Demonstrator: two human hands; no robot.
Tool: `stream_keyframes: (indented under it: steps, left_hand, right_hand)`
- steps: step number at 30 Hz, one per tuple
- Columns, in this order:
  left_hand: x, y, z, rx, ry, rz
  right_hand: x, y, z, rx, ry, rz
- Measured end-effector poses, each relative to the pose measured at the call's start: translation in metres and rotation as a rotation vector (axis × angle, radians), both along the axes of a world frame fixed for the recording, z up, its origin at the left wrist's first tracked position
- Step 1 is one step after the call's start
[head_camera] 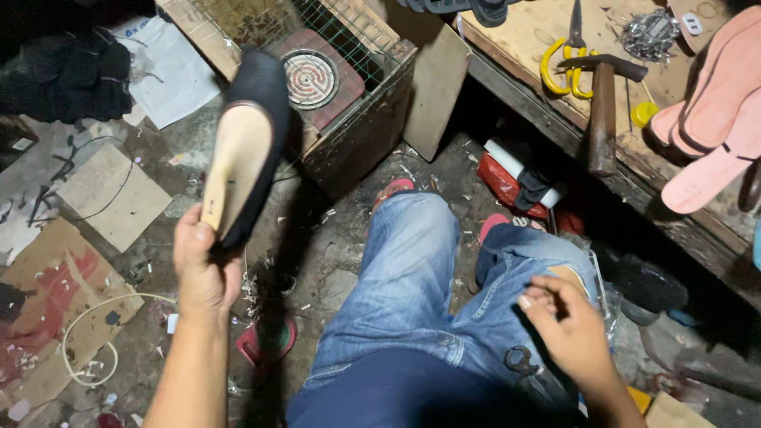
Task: The person holds a black sandal sole and uses pliers to trim excess material along the edges. They repeatedly reposition the sole and use the pliers to remove small pieces of material from the perimeter.
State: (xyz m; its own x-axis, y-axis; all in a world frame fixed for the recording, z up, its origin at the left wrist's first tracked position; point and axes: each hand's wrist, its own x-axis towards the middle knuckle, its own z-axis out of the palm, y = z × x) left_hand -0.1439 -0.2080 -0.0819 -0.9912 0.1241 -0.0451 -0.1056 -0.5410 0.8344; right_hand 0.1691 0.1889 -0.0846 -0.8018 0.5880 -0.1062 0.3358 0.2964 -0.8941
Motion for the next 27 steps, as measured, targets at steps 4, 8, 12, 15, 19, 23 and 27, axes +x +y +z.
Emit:
stream_keyframes:
  steps: [4, 8, 12, 15, 19, 23, 27]
  left_hand:
    - [-0.025, -0.051, -0.040, -0.193, -0.016, 0.249]
    - [-0.051, -0.058, -0.082, -0.237, -0.143, 0.295]
    - [-0.080, -0.033, -0.094, -0.232, -0.252, 0.176]
    - [-0.108, -0.007, -0.093, -0.236, -0.310, 0.108]
    - [-0.140, 0.024, -0.089, -0.174, -0.335, 0.012]
    - [-0.166, 0.043, -0.090, -0.193, -0.370, -0.082]
    - [-0.181, 0.056, -0.096, -0.202, -0.372, -0.127]
  right_hand:
    - [0.030, -0.026, -0.003, 0.206, -0.172, -0.089]
    - [0.026, -0.039, -0.003, 0.465, -0.148, -0.017]
    - [0.015, -0.036, -0.007, 0.597, -0.201, 0.045]
    - [0.014, -0.036, -0.012, 0.614, -0.183, -0.036]
    - [0.017, -0.029, -0.023, 0.698, -0.101, 0.013]
    - [0.018, -0.018, -0.041, 0.741, -0.055, -0.013]
    - [0.021, -0.012, -0.055, 0.735, -0.074, -0.045]
